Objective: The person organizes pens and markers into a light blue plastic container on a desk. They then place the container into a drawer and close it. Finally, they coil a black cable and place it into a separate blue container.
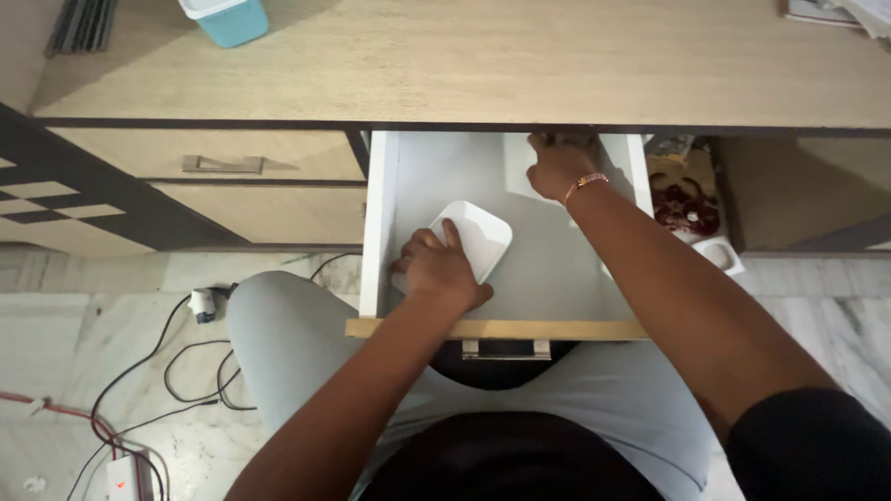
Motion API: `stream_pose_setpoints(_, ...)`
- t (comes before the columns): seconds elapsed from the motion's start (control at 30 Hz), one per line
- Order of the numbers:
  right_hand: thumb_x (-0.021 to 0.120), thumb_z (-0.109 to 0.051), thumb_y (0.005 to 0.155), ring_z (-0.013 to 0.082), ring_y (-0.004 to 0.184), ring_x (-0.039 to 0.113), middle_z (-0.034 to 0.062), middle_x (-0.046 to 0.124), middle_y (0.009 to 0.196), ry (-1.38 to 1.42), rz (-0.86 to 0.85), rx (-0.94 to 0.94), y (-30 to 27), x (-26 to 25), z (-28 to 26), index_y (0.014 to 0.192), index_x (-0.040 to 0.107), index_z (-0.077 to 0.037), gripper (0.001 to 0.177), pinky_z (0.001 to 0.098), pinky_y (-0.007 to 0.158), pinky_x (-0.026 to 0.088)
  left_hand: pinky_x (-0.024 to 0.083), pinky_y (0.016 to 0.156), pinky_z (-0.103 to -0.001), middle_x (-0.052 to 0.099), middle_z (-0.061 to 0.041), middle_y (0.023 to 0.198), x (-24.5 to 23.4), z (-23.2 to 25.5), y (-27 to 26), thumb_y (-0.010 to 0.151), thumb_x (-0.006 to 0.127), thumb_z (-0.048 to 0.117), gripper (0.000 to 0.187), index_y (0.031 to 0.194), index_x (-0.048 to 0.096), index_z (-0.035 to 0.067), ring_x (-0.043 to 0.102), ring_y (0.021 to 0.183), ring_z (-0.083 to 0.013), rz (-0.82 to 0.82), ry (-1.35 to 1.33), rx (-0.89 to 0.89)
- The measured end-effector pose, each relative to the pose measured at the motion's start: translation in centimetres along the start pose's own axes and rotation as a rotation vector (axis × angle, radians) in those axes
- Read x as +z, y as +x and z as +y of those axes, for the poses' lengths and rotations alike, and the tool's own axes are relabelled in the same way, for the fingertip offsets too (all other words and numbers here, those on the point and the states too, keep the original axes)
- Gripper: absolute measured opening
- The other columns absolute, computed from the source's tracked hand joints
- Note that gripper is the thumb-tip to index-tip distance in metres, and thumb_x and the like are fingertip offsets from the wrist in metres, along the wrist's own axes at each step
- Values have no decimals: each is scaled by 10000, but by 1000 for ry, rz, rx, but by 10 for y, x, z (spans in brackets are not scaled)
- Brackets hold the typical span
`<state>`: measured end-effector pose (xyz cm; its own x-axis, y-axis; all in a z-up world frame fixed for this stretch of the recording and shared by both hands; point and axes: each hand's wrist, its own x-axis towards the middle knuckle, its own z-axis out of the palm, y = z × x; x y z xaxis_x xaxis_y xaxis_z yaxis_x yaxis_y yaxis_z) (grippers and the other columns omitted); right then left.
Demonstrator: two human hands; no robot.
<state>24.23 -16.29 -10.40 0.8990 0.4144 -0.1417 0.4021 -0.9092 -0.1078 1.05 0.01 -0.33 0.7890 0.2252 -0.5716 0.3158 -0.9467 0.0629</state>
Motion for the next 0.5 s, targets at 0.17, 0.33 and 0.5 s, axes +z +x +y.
stream_pose_setpoints(0.17,505,-218,915,554,1445,227,292,223,1598,-132,-30,110,3,-3,-13,1614,150,-153,786,634,1138,217,346,1087,-666,194,-342,1565,5,-1,3,771,751,678,1285,1633,33,53,309,1393,-541,30,3,-19)
stream_pose_setpoints(0.33,490,-350,995,443,1427,422,311,297,1609,-3,-87,91,-4,-21,-18,1649,63,-37,842,570,1214,266,364,1093,-637,156,-322,1601,3,1,5,767,762,686,1314,1638,20,39,308,1401,-542,54,35,-16)
stream_pose_setpoints(0.5,499,-507,988,458,1336,476,320,225,1613,130,-32,111,-8,-26,-25,1596,131,3,875,527,1129,354,385,1086,-645,-64,-265,1683,-2,6,-7,688,872,667,1453,1631,-7,-2,217,1475,-495,17,114,51)
